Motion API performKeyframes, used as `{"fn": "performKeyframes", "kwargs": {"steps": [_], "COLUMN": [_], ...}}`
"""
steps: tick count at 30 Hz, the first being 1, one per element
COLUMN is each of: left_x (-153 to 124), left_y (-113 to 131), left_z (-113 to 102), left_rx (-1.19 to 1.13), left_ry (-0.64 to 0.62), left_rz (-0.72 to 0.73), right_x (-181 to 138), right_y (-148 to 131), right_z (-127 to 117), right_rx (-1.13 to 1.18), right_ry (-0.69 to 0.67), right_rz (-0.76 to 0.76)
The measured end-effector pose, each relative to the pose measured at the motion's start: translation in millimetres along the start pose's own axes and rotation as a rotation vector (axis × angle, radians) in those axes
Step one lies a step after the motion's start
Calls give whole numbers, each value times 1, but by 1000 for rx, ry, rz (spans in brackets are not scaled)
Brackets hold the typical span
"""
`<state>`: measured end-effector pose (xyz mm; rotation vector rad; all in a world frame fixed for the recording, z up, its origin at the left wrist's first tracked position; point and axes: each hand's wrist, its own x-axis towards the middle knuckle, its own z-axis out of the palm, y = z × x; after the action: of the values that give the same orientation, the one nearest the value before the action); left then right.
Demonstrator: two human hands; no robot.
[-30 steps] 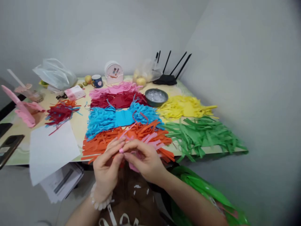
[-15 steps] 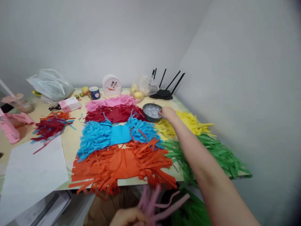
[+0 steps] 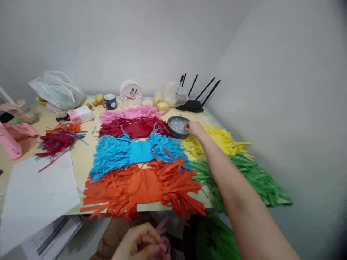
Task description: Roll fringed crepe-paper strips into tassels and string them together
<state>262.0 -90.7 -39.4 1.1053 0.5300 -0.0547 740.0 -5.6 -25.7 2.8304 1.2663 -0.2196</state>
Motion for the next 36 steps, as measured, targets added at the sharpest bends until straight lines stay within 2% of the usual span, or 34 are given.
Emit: {"fn": "performKeyframes", "kwargs": {"steps": [3, 9, 14, 17, 21, 23, 26, 29, 36], "left_x": [6, -2, -13, -14, -10, -7, -6, -11, -28], "left_y": [-4, -2, 7, 17, 34, 38, 38, 36, 31], "left_z": [5, 6, 2, -1, -4, -5, -6, -3, 2], "left_rx": [-45, 164, 173, 187, 199, 203, 238, 271, 341], "left_ry": [25, 226, 376, 517, 705, 740, 768, 772, 799], "left_rz": [113, 319, 301, 360, 525, 594, 662, 698, 769], "right_x": [-6, -12, -39, -84, -186, -241, -303, -331, -346], "right_y": [-3, -16, -33, -56, -99, -119, -143, -156, -173], "right_z": [1, -4, -21, -22, 2, 15, 27, 33, 45], "right_rx": [29, 194, 445, 633, 911, 1283, 1564, 1676, 1767], "right_ry": [3, 95, 253, 302, 224, 129, -76, -150, -158], "right_rz": [-7, -18, -66, -173, -343, -415, -386, -299, -264]}}
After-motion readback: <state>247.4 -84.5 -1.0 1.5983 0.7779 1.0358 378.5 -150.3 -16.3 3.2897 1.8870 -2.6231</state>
